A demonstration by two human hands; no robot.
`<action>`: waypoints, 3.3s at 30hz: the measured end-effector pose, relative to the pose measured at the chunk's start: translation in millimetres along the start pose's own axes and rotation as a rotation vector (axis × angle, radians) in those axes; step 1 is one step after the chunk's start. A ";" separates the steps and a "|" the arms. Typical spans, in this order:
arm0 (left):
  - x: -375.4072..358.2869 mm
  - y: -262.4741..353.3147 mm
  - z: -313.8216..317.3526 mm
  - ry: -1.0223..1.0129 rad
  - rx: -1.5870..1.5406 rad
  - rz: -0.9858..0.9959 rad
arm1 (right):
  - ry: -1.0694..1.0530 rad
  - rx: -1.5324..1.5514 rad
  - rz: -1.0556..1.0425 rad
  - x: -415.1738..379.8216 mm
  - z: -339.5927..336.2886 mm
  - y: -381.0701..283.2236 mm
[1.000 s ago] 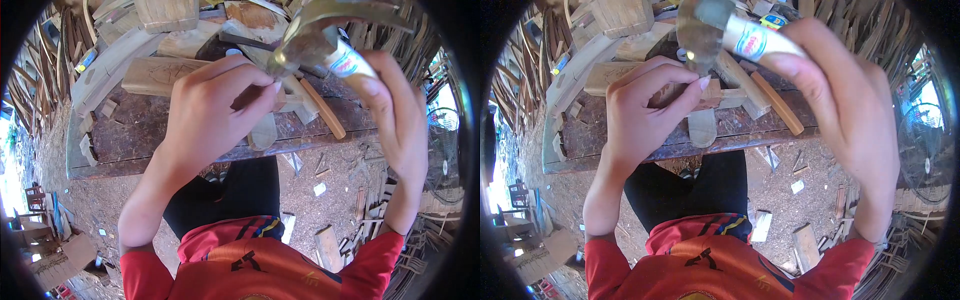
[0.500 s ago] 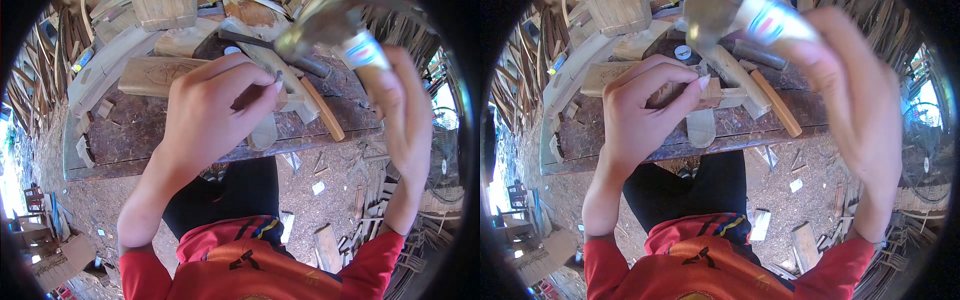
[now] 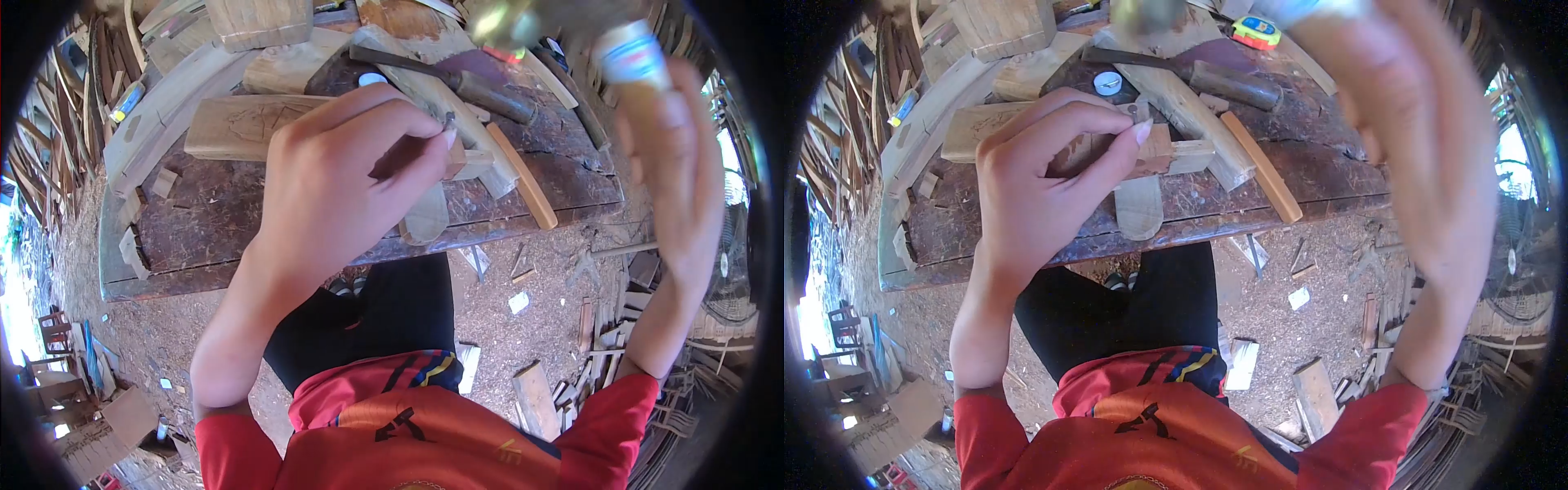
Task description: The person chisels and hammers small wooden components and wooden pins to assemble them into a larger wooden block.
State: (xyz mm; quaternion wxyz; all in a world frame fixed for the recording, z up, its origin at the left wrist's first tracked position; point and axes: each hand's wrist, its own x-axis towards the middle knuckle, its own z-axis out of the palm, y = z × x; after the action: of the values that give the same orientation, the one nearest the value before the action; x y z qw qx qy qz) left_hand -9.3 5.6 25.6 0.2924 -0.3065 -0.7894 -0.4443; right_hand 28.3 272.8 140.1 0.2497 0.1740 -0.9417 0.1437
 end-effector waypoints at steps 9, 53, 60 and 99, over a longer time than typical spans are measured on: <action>0.1 -2.9 1.6 0.013 0.007 0.041 | -0.238 0.258 -0.058 3.5 -1.2 2.0; 5.8 -0.1 -11.6 -0.118 0.051 0.007 | 0.245 -0.567 0.139 -54.5 98.7 50.3; 3.5 2.0 -23.9 -0.210 0.130 0.021 | -0.110 -0.158 0.234 -78.6 83.2 11.2; -29.8 33.0 -67.2 -0.185 -1.182 -0.719 | 0.451 0.572 -0.513 -13.6 110.6 -74.8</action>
State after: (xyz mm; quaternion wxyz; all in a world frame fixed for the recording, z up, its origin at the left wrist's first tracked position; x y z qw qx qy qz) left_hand 47.1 -46.5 50.0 -0.1570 -0.1706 -0.4895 -0.8406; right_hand 22.8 169.6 54.5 0.4181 0.4286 -0.7123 0.3663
